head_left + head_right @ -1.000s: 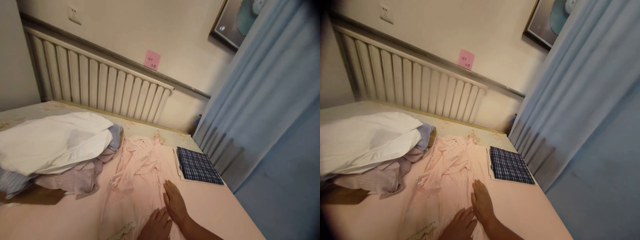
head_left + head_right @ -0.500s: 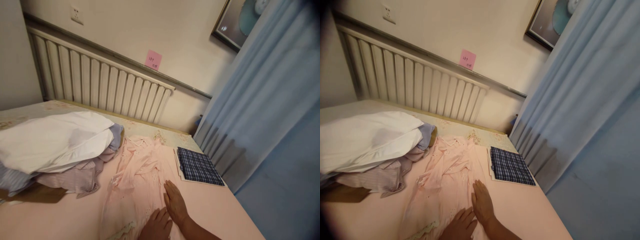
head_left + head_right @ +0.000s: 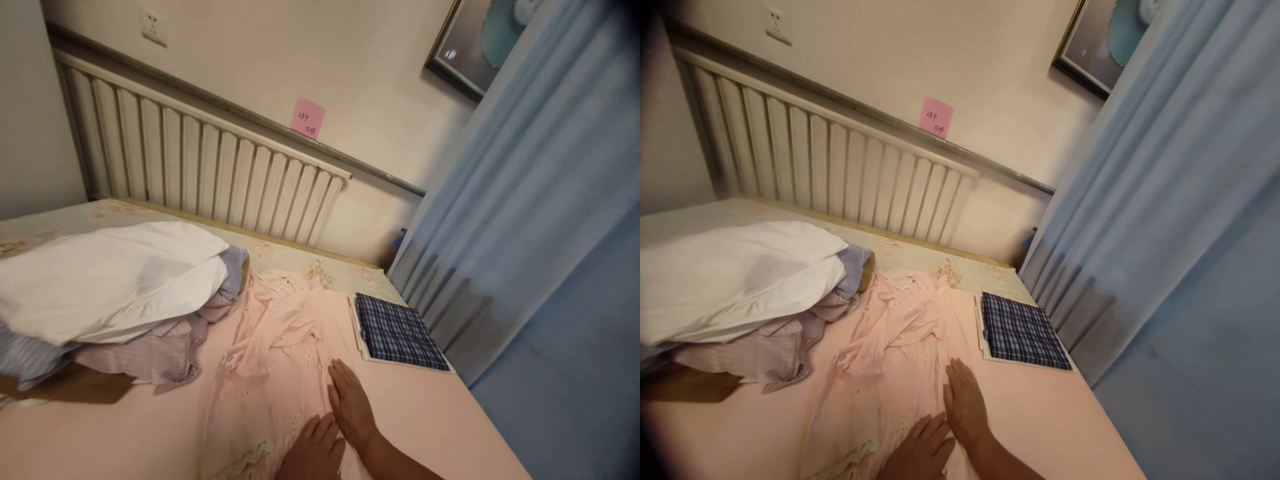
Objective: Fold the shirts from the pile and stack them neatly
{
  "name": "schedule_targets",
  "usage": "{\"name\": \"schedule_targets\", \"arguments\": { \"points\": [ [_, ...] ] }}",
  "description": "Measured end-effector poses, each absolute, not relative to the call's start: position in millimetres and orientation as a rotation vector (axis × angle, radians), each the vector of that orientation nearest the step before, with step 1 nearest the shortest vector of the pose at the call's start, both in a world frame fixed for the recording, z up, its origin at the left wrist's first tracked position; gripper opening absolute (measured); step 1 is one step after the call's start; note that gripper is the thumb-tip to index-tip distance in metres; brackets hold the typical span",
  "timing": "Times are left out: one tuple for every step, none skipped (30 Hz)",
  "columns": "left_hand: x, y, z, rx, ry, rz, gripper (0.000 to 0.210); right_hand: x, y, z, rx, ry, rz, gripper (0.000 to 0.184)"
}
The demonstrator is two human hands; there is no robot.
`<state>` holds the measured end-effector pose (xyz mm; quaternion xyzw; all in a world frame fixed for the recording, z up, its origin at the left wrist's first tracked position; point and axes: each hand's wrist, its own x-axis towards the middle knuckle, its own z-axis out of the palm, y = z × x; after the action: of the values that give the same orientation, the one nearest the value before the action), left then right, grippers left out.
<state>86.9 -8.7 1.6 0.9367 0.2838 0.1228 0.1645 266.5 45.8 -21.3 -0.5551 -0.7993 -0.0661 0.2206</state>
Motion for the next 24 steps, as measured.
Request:
{"name": "schedule_targets", "arguments": {
  "points": [
    [86.8,-8.7,1.8,2.670,0.805,0.359,0.047,266.8,46.0,-21.6,-1.531,-2.209,-0.183,0.041],
    [86.7,-8.6,1.5,2.671,0.799,0.366,0.047,266.9,46.1,-21.8,-1.527,-2.207,-0.182,0.041],
    [86.7,-8.5,1.0,2.674,0.799,0.372,0.046,267.1,46.1,-21.8,-1.521,-2.203,-0.181,0.041],
    [86.8,-8.4,0.3,2.678,0.797,0.377,0.046,267.1,46.0,-21.6,-1.513,-2.199,-0.181,0.041],
    [86.8,-8.4,-0.5,2.683,0.797,0.385,0.047,267.1,45.8,-21.3,-1.505,-2.194,-0.182,0.040],
    [86.9,-8.4,-1.3,2.688,0.796,0.393,0.047,267.0,45.4,-20.8,-1.499,-2.188,-0.181,0.040],
    [87.1,-8.4,-2.2,2.692,0.794,0.397,0.047,266.7,45.1,-20.2,-1.497,-2.183,-0.179,0.040],
    [87.3,-8.5,-3.0,2.694,0.794,0.396,0.047,266.4,44.7,-19.4,-1.498,-2.179,-0.175,0.040],
    [87.6,-8.6,-3.7,2.695,0.795,0.394,0.048,265.9,44.4,-18.6,-1.503,-2.178,-0.170,0.040],
    [87.8,-8.8,-4.5,2.695,0.801,0.394,0.048,265.5,44.1,-17.7,-1.510,-2.178,-0.163,0.040],
    [88.0,-9.0,-5.2,2.695,0.807,0.398,0.047,265.1,43.9,-16.9,-1.516,-2.181,-0.157,0.040],
    [88.2,-9.1,-5.9,2.697,0.811,0.407,0.047,264.8,43.9,-16.1,-1.521,-2.185,-0.154,0.040],
    [88.3,-9.2,-6.7,2.700,0.814,0.419,0.046,264.5,43.9,-15.6,-1.526,-2.189,-0.153,0.040],
    [88.3,-9.2,-7.5,2.704,0.814,0.428,0.046,264.4,44.0,-15.3,-1.530,-2.192,-0.154,0.040],
    [88.3,-9.2,-8.3,2.709,0.811,0.432,0.046,264.4,44.1,-15.3,-1.534,-2.193,-0.157,0.040],
    [88.3,-9.1,-9.1,2.712,0.809,0.433,0.046,264.5,44.3,-15.3,-1.537,-2.192,-0.162,0.040],
    [88.2,-9.0,-9.7,2.716,0.807,0.431,0.046,264.5,44.5,-15.5,-1.537,-2.193,-0.167,0.040],
    [88.2,-9.0,-10.2,2.718,0.810,0.429,0.046,264.6,44.6,-15.7,-1.536,-2.196,-0.171,0.040],
    [88.1,-8.9,-10.5,2.721,0.811,0.429,0.046,264.6,44.7,-15.8,-1.535,-2.201,-0.174,0.040],
    [88.1,-9.0,-10.5,2.723,0.814,0.431,0.046,264.5,44.8,-15.9,-1.533,-2.207,-0.177,0.040],
    [88.0,-9.1,-10.2,2.724,0.817,0.436,0.046,264.3,44.7,-16.0,-1.532,-2.213,-0.178,0.040],
    [87.8,-9.3,-9.4,2.725,0.818,0.439,0.046,264.1,44.6,-15.9,-1.534,-2.217,-0.180,0.040],
    [87.6,-9.5,-8.3,2.725,0.817,0.440,0.046,264.0,44.4,-15.9,-1.538,-2.218,-0.179,0.040],
    [87.3,-9.7,-6.8,2.723,0.817,0.436,0.045,263.9,44.2,-15.9,-1.541,-2.218,-0.178,0.040]
  ]
}}
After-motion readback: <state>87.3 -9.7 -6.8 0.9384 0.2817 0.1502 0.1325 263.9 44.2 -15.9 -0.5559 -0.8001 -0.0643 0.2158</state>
